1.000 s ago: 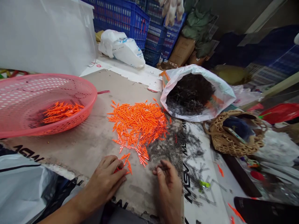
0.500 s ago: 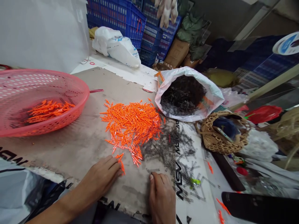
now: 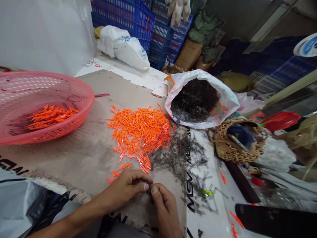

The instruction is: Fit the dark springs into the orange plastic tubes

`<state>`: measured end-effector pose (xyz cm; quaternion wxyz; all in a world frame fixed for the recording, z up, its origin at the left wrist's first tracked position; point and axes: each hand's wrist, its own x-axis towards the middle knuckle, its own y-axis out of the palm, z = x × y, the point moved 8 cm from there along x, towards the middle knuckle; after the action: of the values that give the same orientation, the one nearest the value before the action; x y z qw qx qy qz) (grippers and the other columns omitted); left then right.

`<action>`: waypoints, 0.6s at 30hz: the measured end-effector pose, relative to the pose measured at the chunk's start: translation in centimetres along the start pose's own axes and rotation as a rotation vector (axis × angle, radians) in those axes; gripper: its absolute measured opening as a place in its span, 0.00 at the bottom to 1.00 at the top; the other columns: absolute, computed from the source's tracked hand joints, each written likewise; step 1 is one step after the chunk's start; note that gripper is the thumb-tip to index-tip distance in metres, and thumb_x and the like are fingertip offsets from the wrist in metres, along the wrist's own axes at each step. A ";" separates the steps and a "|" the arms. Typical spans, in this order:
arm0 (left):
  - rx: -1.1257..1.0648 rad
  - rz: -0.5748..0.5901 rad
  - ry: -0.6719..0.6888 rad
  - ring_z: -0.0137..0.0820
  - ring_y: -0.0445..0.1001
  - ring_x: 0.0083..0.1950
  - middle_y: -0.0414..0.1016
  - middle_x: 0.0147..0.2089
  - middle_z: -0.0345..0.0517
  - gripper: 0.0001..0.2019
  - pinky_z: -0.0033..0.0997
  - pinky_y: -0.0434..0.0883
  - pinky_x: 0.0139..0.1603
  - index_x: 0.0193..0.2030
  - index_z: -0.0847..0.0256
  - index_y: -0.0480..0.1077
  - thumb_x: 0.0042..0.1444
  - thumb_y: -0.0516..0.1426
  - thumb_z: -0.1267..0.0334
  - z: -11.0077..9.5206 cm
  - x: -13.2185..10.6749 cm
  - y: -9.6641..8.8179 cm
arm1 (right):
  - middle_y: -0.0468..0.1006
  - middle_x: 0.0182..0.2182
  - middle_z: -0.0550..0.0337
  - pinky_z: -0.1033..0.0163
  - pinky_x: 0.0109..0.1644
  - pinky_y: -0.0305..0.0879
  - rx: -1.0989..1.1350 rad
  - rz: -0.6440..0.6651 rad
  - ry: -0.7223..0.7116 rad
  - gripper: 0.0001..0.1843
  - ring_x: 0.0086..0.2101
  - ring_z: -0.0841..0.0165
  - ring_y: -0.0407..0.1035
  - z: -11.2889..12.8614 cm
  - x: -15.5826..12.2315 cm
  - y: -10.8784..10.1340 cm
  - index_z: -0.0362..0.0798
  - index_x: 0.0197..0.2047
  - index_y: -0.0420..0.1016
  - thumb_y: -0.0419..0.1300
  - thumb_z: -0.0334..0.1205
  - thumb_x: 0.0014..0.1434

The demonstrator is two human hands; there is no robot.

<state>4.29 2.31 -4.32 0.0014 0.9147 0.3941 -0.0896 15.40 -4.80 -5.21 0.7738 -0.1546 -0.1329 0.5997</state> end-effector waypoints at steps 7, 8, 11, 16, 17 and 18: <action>-0.093 -0.003 -0.199 0.28 0.65 0.27 0.70 0.24 0.35 0.07 0.26 0.60 0.29 0.29 0.62 0.75 0.43 0.59 0.62 1.7 -0.4 -0.3 | 0.75 0.30 0.59 0.64 0.37 0.64 -0.211 -0.172 -0.338 0.10 0.33 0.66 0.68 2.9 -1.2 -0.3 0.50 0.37 0.75 0.52 0.34 0.64; -0.067 -0.003 -0.240 0.27 0.61 0.25 0.67 0.21 0.33 0.06 0.25 0.57 0.26 0.27 0.62 0.74 0.41 0.59 0.63 2.0 -0.5 -0.5 | 0.76 0.31 0.57 0.62 0.39 0.65 -0.292 -0.185 -0.414 0.11 0.34 0.65 0.68 3.4 -1.6 -0.2 0.50 0.40 0.75 0.52 0.32 0.64; -0.028 -0.011 -0.294 0.25 0.55 0.22 0.60 0.18 0.29 0.04 0.26 0.52 0.24 0.24 0.61 0.72 0.38 0.58 0.64 2.0 -0.9 -1.1 | 0.77 0.35 0.54 0.58 0.44 0.67 -0.448 -0.224 -0.582 0.15 0.39 0.62 0.66 4.4 -2.6 0.1 0.49 0.45 0.74 0.51 0.27 0.63; -0.174 0.057 -0.467 0.24 0.52 0.20 0.63 0.17 0.30 0.05 0.26 0.50 0.22 0.23 0.61 0.74 0.36 0.61 0.64 2.7 -1.9 -0.8 | 0.77 0.36 0.52 0.57 0.43 0.68 -0.499 -0.353 -0.724 0.16 0.40 0.60 0.66 5.4 -3.4 -0.3 0.50 0.45 0.76 0.52 0.25 0.61; -0.197 0.074 -0.487 0.23 0.51 0.19 0.63 0.17 0.30 0.05 0.26 0.49 0.22 0.24 0.61 0.74 0.36 0.61 0.64 2.8 -2.1 -0.6 | 0.77 0.35 0.53 0.58 0.42 0.68 -0.456 -0.335 -0.707 0.15 0.39 0.61 0.67 5.3 -3.3 -0.4 0.51 0.44 0.76 0.52 0.26 0.61; -0.195 0.089 -0.478 0.24 0.52 0.19 0.63 0.17 0.31 0.05 0.26 0.48 0.22 0.24 0.61 0.74 0.37 0.61 0.64 2.6 -2.2 -0.6 | 0.76 0.33 0.55 0.59 0.39 0.68 -0.388 -0.285 -0.653 0.13 0.37 0.62 0.68 4.9 -2.9 -0.3 0.52 0.41 0.76 0.53 0.28 0.62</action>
<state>1.94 0.94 -6.46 0.1865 0.8796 0.3487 -0.2644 13.08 -7.28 -0.64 0.7228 -0.0791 -0.5025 0.4678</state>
